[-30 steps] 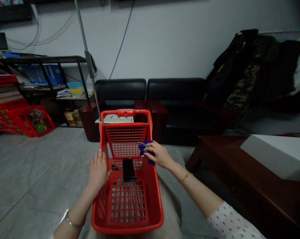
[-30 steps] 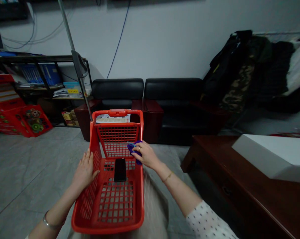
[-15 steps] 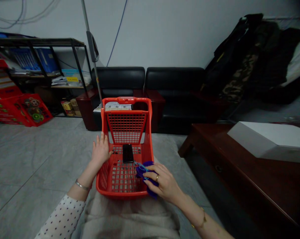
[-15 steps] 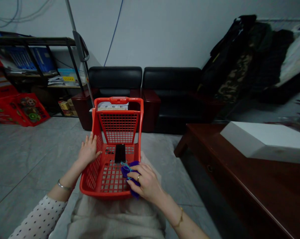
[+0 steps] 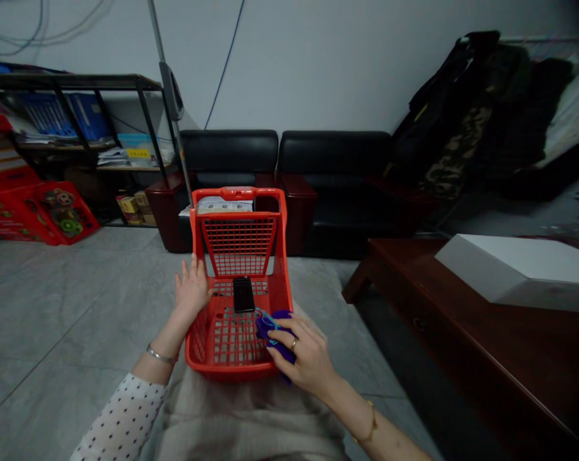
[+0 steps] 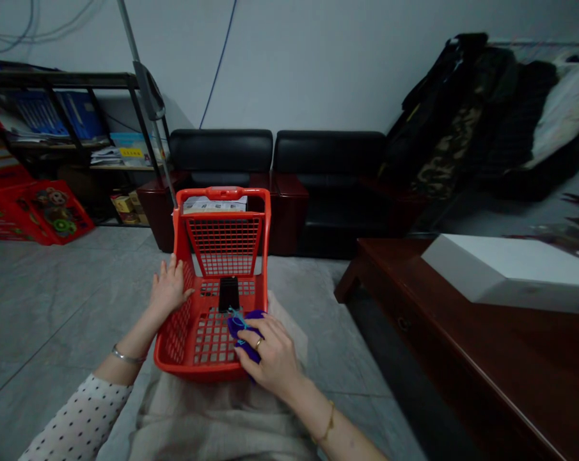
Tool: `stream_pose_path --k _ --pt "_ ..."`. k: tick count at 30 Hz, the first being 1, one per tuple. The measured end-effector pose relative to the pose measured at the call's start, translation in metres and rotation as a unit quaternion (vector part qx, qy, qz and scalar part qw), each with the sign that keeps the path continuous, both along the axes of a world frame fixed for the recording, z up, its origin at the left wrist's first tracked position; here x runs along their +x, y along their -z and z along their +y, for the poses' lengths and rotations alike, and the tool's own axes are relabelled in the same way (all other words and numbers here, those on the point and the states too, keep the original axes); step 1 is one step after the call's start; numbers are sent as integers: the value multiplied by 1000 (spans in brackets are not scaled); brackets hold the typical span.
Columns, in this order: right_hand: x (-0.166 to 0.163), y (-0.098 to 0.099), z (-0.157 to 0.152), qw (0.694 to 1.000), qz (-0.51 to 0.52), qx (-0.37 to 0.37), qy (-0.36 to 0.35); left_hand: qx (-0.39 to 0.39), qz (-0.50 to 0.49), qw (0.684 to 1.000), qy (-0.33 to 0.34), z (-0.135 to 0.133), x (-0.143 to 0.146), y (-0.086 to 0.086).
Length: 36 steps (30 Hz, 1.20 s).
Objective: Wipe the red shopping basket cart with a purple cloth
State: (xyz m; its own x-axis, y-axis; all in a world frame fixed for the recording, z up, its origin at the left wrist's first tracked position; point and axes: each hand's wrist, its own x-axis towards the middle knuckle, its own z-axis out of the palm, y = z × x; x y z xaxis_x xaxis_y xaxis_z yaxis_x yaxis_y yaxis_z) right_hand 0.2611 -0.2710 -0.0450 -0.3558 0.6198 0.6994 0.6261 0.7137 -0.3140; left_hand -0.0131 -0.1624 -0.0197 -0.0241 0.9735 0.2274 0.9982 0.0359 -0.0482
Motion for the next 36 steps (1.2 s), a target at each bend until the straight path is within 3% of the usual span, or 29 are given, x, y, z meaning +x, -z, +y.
stream_pose_path --k 4,7,10,14,16,18,21,24,26,29,33,36 --pt "0 0 -5 999 -33 27 -18 0 4 1000 19 1 -2 -1" --pt "15 -5 13 992 -104 45 -58 8 1 998 54 2 -3 2" --pt "34 -16 64 982 -165 55 -74 15 1 998 69 4 -2 7" --pt "44 -34 158 984 -173 27 19 21 3 998 66 5 0 11" --pt "41 -37 185 987 -149 7 52 26 -1 998 62 5 0 12" --pt "34 -34 185 992 -118 -2 43 34 -7 998 53 5 -2 14" --pt "26 -24 141 994 -105 -5 -27 53 -11 998 42 4 -5 19" --pt "28 -18 95 982 -151 -8 -116 76 -11 995 55 2 -8 24" --pt "32 -20 94 971 -185 -8 -150 90 -15 993 72 1 -9 26" --pt "35 -33 144 966 -229 9 -121 94 -22 991 89 -1 -8 26" --pt "26 -61 245 970 -240 39 14 97 -32 990 98 0 -6 25" --pt "15 -71 283 975 -202 46 84 106 -42 989 97 1 -6 28"
